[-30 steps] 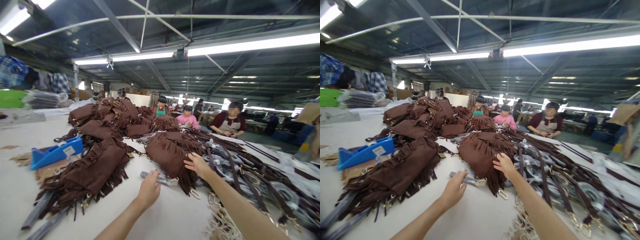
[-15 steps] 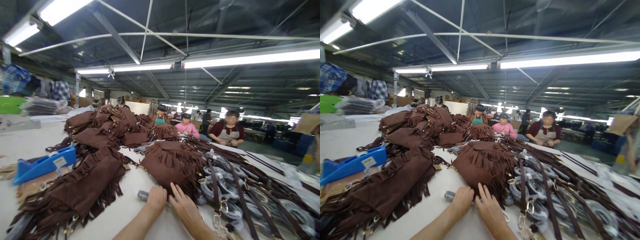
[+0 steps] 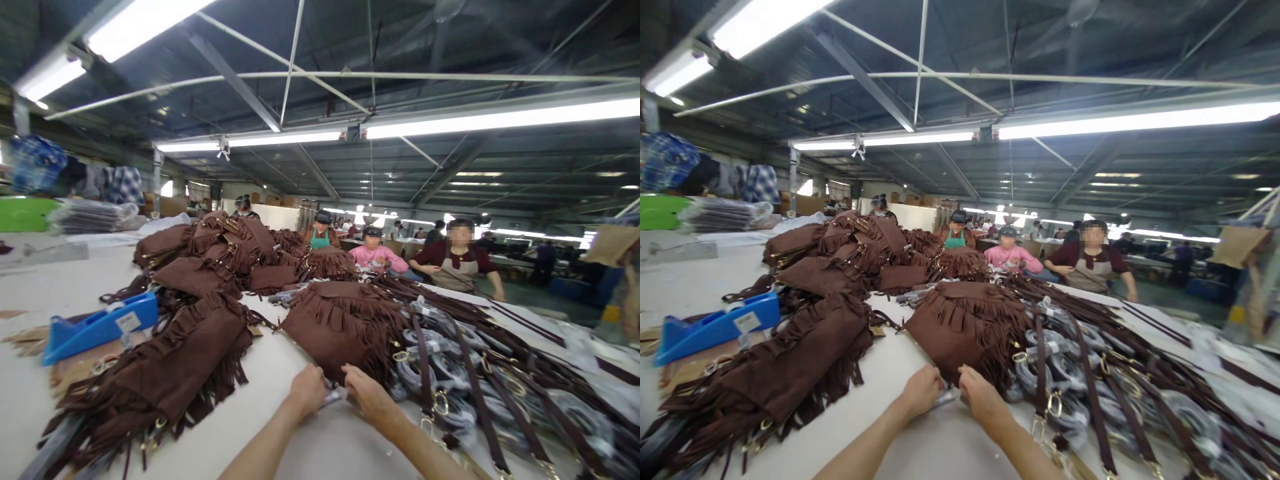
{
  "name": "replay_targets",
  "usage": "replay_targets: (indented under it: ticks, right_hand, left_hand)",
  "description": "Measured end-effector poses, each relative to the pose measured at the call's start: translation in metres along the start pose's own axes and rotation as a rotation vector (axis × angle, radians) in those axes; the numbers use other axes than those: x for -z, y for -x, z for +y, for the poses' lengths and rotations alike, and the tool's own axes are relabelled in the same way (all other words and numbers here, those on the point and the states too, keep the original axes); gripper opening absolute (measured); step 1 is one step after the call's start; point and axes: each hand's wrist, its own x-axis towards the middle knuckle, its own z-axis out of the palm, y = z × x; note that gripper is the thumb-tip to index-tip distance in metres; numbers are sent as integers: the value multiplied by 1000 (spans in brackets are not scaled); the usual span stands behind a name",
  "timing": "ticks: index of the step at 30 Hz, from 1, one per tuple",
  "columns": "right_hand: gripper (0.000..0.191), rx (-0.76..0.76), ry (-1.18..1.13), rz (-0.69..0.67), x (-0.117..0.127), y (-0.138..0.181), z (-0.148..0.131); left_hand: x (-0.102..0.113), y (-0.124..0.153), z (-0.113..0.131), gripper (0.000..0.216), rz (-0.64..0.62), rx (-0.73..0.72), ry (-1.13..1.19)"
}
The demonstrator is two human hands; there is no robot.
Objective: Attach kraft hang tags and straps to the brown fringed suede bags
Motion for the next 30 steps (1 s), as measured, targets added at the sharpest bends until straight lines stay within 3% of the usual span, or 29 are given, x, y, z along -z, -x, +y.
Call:
replay_targets:
  ticks: [4,10,16,20,25,28,30]
  right_hand:
    - [23,55,-112,-39,18,6,-5]
    - [17,38,-331,-134,31,24,-20]
    - [11,-111,-474,-29,42,22,-27]
    - [24,-200,-666,76,50,10,-30]
    - [35,-354,-1003,232,57,-1,-23]
    - [41,-369,-1146,287,59,-4,-26]
    - [41,-354,-1234,251,61,-6,-37]
  left_hand:
    - [3,-2,-2,25,-61,-30,50]
    - [-4,11,5,31,44,33,81]
    - [-21,22,14,33,185,44,59]
    - [-24,16,24,24,199,10,4]
    - [-6,21,32,22,166,-126,-96]
    - [20,38,27,25,118,-189,-175]
    - [43,55,18,27,104,-227,-223]
